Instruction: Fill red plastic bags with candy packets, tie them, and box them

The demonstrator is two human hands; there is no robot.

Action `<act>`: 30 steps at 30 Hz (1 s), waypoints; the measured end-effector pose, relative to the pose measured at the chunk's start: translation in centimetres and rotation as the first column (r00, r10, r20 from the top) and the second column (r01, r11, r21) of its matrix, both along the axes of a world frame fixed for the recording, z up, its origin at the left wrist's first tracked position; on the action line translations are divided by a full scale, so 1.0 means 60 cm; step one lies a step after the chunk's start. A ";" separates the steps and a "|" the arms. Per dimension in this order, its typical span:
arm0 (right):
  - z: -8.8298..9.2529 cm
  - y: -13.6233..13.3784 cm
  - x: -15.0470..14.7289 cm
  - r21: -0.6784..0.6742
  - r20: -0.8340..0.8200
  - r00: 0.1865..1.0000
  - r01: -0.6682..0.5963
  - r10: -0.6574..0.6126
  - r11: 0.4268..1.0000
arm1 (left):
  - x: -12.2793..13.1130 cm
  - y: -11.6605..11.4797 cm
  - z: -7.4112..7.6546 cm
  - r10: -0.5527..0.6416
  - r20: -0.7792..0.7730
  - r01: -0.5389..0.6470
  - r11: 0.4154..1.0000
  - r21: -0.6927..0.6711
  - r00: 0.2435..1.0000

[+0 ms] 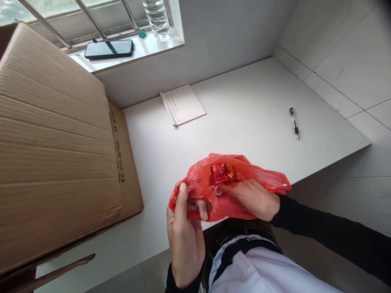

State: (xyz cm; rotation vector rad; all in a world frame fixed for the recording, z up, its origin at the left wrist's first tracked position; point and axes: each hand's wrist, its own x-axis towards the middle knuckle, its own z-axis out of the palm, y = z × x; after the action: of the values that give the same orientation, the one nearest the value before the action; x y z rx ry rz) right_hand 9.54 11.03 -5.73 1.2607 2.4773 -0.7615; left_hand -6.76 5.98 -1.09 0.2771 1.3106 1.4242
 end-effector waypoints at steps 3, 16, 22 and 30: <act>0.002 -0.006 -0.002 -0.037 0.079 0.997 -0.009 0.012 0.999 | 0.002 0.002 -0.002 -0.003 0.004 0.003 1.000 -0.004 1.000; 0.011 -0.006 0.006 -0.051 0.207 0.978 0.022 -0.011 0.998 | -0.001 0.001 -0.004 0.013 -0.005 -0.013 0.999 -0.037 1.000; 0.018 0.024 0.013 0.105 0.279 0.953 0.094 -0.120 0.990 | 0.000 0.007 -0.001 0.017 -0.009 -0.017 0.999 -0.028 1.000; 0.011 0.027 -0.002 0.101 0.238 0.963 0.108 -0.129 0.989 | -0.002 0.004 0.001 0.021 -0.034 -0.022 1.000 -0.022 0.999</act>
State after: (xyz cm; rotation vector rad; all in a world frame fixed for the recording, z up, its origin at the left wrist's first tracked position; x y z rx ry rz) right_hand 9.43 12.68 -5.04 1.4498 2.2751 -0.4942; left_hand -6.90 6.21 -1.05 0.2740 1.3601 1.4276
